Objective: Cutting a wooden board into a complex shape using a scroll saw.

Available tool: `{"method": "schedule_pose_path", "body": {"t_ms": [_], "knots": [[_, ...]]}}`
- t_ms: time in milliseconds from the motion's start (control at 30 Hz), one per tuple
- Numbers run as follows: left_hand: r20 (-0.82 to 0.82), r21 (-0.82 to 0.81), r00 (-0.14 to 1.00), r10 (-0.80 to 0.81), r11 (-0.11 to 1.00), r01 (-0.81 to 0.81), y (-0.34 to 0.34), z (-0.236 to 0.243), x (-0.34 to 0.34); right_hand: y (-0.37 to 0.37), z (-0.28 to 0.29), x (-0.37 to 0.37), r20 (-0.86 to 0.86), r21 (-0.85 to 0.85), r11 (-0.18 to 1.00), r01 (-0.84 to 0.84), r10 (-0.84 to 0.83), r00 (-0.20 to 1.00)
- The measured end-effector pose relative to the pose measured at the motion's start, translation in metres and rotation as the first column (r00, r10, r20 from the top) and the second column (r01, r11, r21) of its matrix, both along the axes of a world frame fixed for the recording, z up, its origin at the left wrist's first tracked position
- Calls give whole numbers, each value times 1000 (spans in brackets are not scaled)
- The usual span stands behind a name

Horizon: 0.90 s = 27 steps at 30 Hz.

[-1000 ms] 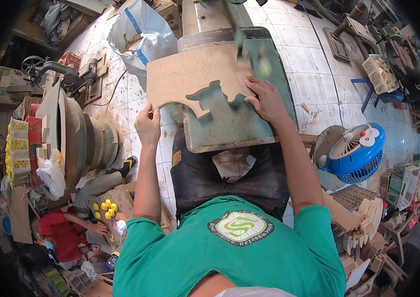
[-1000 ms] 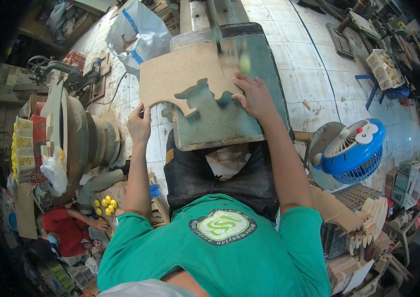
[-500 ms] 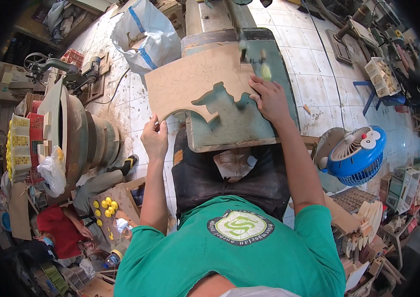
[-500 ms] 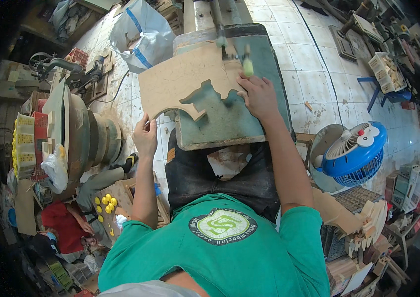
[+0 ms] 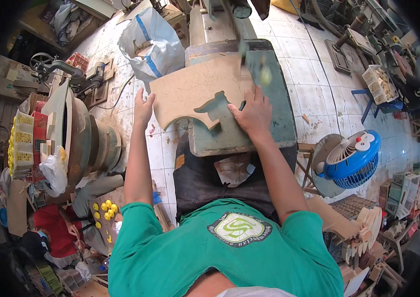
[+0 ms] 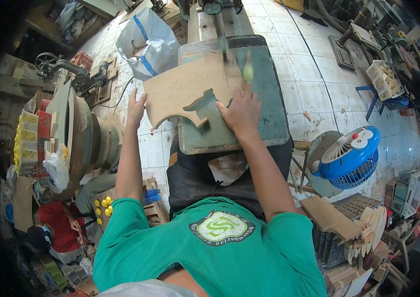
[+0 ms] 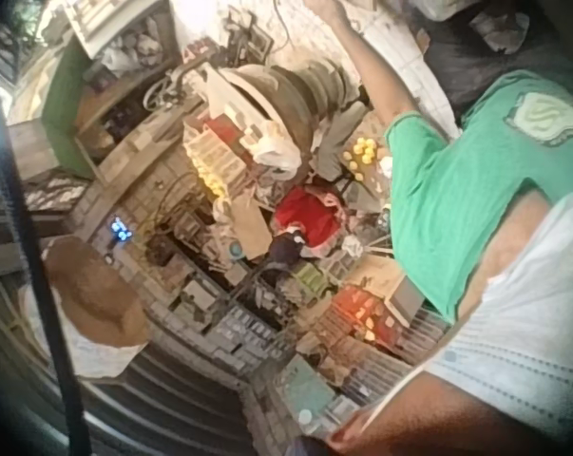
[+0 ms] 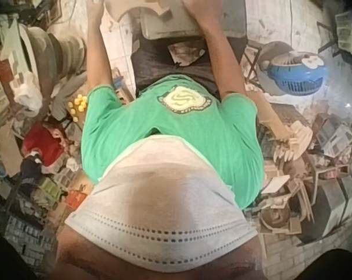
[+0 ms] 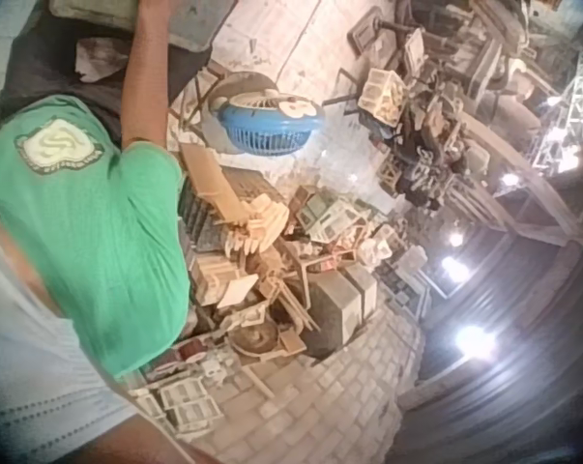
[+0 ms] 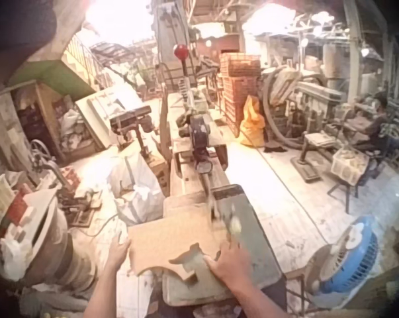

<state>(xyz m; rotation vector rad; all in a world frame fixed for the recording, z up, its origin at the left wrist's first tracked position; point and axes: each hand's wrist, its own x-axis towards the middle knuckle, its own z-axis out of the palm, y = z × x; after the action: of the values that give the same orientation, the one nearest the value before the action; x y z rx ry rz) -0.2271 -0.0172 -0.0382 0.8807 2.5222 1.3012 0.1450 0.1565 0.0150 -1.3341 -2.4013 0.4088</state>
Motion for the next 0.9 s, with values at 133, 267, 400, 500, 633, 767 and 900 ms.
{"method": "schedule_pose_path", "body": {"t_ms": [133,267,400,500,633,767,900], "knots": [[374,66,915,-148,989,133,18,13,-11,1,-4,-6,-22,18,999,37,-37,999],[418,205,875,-244,964,171,10,18,2,8,-8,-5,-43,15,1000,17,-17,999],[491,309,828,-270,943,124,-13,13,16,17,-5,-1,-72,-43,998,-53,50,996],[546,345,802,-244,937,51,-28,13,22,23,0,3,-45,-94,992,-84,80,996],[593,281,754,-281,951,133,-49,20,34,35,1,11,-58,-120,978,-169,163,985],[610,311,729,-311,940,140,-75,23,65,55,-6,18,-88,-147,948,-283,272,958],[626,354,719,-303,932,84,-108,19,106,73,-11,23,-122,-210,907,-366,347,930]]}}
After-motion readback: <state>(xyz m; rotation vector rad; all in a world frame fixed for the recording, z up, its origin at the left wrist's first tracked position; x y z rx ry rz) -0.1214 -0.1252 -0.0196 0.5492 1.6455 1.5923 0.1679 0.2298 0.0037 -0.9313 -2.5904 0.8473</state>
